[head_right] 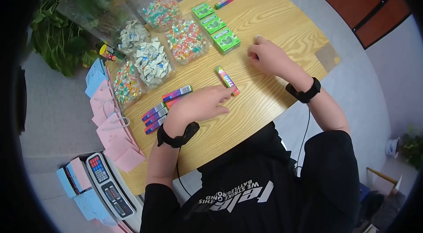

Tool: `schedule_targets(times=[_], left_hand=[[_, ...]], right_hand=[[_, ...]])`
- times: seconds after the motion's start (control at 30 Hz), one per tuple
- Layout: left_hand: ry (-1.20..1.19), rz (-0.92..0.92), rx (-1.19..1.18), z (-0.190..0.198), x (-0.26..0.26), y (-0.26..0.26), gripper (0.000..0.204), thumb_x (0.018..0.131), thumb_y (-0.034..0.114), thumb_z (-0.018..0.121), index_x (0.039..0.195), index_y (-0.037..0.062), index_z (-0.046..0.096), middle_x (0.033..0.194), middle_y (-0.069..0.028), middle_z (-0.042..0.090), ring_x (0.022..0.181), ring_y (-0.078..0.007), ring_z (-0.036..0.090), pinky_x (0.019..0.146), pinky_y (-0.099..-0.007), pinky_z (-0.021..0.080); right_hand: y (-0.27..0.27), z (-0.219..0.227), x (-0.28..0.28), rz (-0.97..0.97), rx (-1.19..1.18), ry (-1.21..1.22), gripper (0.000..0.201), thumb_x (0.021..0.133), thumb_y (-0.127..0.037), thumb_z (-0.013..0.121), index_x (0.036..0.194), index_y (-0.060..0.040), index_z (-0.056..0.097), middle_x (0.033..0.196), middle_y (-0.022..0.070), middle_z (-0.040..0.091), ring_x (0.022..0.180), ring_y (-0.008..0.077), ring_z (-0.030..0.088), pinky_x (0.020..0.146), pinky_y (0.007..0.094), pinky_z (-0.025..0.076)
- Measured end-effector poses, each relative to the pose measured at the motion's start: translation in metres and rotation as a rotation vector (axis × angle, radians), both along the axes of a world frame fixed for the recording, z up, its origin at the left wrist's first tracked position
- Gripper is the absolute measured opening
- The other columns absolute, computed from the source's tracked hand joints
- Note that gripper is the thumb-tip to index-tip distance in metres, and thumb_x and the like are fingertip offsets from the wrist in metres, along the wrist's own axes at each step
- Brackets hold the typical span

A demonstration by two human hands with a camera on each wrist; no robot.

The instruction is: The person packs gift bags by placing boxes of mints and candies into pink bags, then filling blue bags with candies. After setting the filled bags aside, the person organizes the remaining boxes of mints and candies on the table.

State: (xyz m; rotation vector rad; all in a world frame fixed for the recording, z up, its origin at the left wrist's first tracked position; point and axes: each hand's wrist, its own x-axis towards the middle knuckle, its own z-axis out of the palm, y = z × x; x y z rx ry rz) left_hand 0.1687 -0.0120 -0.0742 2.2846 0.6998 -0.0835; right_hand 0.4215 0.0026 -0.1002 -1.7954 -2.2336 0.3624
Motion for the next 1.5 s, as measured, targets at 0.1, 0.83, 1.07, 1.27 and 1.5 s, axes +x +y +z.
schedule_targets(times=[0.1, 0.83, 1.07, 1.27, 1.5], left_hand=[[-0.106, 0.041, 0.058, -0.007, -0.006, 0.001, 0.044, 0.081, 0.009, 0.064, 0.124, 0.0048, 0.055, 0.120, -0.0167, 0.057, 0.110, -0.0329, 0.055, 0.093, -0.0387, 0.045], [0.093, 0.111, 0.295, -0.002, -0.012, 0.007, 0.041, 0.080, 0.014, 0.066, 0.121, 0.0123, 0.061, 0.116, -0.0139, 0.057, 0.106, -0.0321, 0.057, 0.090, -0.0402, 0.047], [0.089, 0.117, 0.296, -0.003, -0.013, 0.006, 0.040, 0.081, 0.015, 0.065, 0.121, 0.0123, 0.061, 0.113, -0.0136, 0.057, 0.103, -0.0319, 0.058, 0.088, -0.0409, 0.047], [0.083, 0.111, 0.320, -0.007, -0.014, 0.007, 0.040, 0.081, 0.015, 0.064, 0.121, 0.0126, 0.061, 0.110, -0.0134, 0.057, 0.101, -0.0312, 0.058, 0.086, -0.0407, 0.048], [0.039, 0.114, 0.320, -0.010, -0.017, 0.011, 0.038, 0.080, 0.014, 0.065, 0.118, 0.0117, 0.063, 0.111, -0.0116, 0.060, 0.100, -0.0308, 0.059, 0.086, -0.0395, 0.048]], right_hand=[[-0.002, -0.002, 0.017, 0.021, 0.078, 0.013, 0.012, 0.079, -0.009, 0.064, 0.090, -0.0057, 0.065, 0.096, 0.0126, 0.058, 0.090, 0.0287, 0.059, 0.076, 0.0354, 0.049], [0.017, 0.001, 0.067, -0.203, -0.137, -0.114, 0.028, 0.092, -0.025, 0.052, 0.112, -0.0109, 0.066, 0.107, 0.0155, 0.064, 0.100, 0.0318, 0.060, 0.084, 0.0397, 0.048], [0.005, 0.013, 0.053, -0.129, -0.112, -0.042, 0.037, 0.087, -0.018, 0.063, 0.122, -0.0090, 0.057, 0.099, 0.0138, 0.063, 0.093, 0.0287, 0.061, 0.080, 0.0372, 0.048], [0.014, 0.004, 0.065, -0.059, -0.120, -0.053, 0.029, 0.089, -0.016, 0.060, 0.116, -0.0061, 0.059, 0.099, 0.0131, 0.063, 0.091, 0.0284, 0.060, 0.081, 0.0372, 0.048], [0.017, 0.000, 0.071, -0.030, -0.058, -0.087, 0.026, 0.095, -0.021, 0.050, 0.115, -0.0078, 0.061, 0.107, 0.0137, 0.061, 0.102, 0.0307, 0.057, 0.088, 0.0380, 0.046]])
